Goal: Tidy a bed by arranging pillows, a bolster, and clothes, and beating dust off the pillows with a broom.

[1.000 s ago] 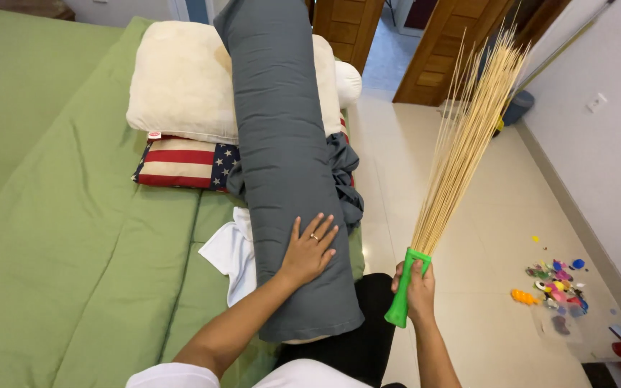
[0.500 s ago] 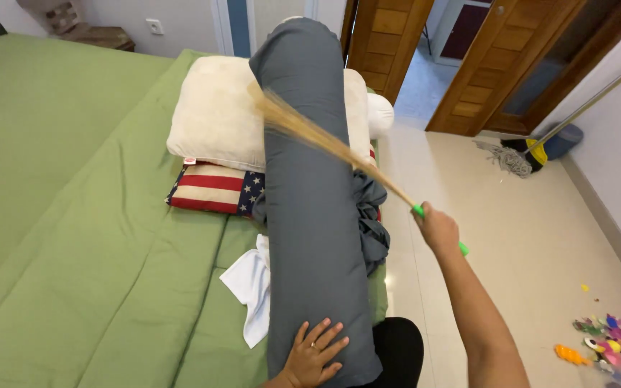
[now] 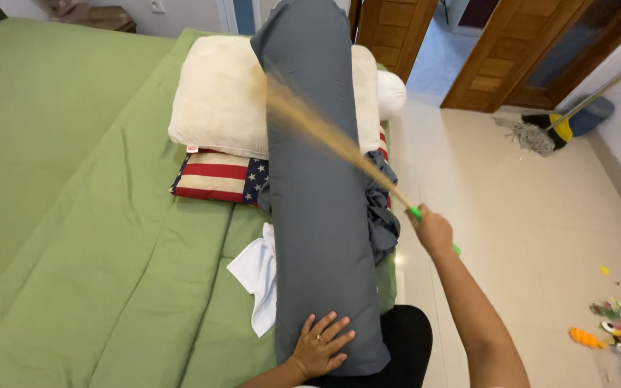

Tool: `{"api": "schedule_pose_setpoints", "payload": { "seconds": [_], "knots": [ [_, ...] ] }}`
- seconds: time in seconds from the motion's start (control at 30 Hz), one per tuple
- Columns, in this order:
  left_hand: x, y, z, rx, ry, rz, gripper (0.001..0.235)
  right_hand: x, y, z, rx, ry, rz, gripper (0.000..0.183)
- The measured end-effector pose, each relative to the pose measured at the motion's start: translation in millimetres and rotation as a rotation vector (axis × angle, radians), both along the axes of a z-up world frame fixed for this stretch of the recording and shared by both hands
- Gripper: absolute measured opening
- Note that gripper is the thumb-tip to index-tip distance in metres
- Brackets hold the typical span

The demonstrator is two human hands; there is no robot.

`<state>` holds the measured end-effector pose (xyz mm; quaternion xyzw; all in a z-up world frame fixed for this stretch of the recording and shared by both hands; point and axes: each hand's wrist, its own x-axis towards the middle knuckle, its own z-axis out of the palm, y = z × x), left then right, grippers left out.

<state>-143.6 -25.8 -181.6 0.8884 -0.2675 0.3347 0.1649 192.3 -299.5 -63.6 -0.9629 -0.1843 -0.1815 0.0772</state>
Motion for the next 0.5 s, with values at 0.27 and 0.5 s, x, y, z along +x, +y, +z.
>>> {"api": "schedule_pose_setpoints", "payload": {
  "seconds": [0.27,0.5],
  "knots": [
    [0.6,-4.1,-6.6,-0.044,-0.042,-0.006,0.048,-80.7,23.3,64.8,1.194,0.278,-0.148,0.029],
    [-3.0,2.5,-5.8,-0.044,0.008,-0.023,0.048,-162.7,20.6,-56.7,0.739,0.424,-0.213,0.028]
  ]
}}
